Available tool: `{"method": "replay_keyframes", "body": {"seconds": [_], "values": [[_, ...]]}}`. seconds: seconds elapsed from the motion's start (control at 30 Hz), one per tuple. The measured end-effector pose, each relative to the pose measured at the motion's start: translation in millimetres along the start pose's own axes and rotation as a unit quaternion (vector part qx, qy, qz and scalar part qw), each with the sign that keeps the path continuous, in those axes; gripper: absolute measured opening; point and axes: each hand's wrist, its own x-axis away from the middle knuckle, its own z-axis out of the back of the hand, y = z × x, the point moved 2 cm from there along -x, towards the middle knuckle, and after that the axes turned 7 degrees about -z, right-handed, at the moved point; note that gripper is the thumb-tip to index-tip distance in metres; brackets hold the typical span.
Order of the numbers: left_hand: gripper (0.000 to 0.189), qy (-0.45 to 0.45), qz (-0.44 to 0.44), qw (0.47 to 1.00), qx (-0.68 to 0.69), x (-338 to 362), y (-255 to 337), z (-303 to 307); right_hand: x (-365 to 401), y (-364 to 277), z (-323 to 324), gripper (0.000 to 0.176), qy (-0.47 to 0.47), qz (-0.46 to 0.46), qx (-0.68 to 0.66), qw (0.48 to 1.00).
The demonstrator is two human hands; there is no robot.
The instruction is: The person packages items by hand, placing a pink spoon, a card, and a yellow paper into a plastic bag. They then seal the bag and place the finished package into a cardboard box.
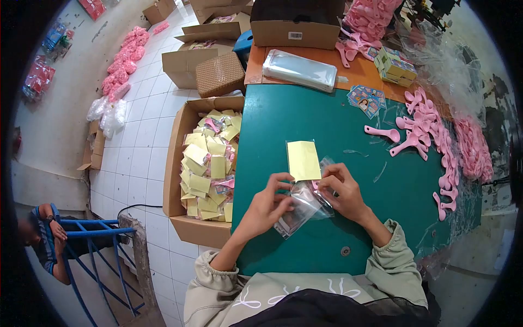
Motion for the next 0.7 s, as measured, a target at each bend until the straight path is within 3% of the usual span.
{"method": "replay_keyframes", "body": {"seconds": [0.1,0.23,0.33,0.53,0.7], "values": [[0.018,-0.050,-0.085,0.970,-0.220,-4.0,-2.1,-4.7,1.0,-4.2,8.2,0.017,-0.004,-0.038,-0.027,0.999],[0.015,0.013,-0.089,0.984,-0.156,-4.0,-3.6,-6.2,7.6,-1.5,9.2,0.014,-0.024,-0.140,-0.101,0.985],[0.013,0.033,-0.073,0.988,-0.133,-4.2,-10.6,-9.0,11.9,2.1,2.4,0.012,-0.003,-0.220,-0.243,0.945],[0.011,0.059,-0.047,0.990,-0.117,-5.4,-19.5,-11.7,16.7,4.3,-4.9,0.009,0.007,-0.297,-0.325,0.898],[0.012,0.089,-0.035,0.989,-0.111,-8.1,-20.7,-13.8,18.5,7.7,-8.1,0.010,0.021,-0.310,-0.293,0.904]]}}
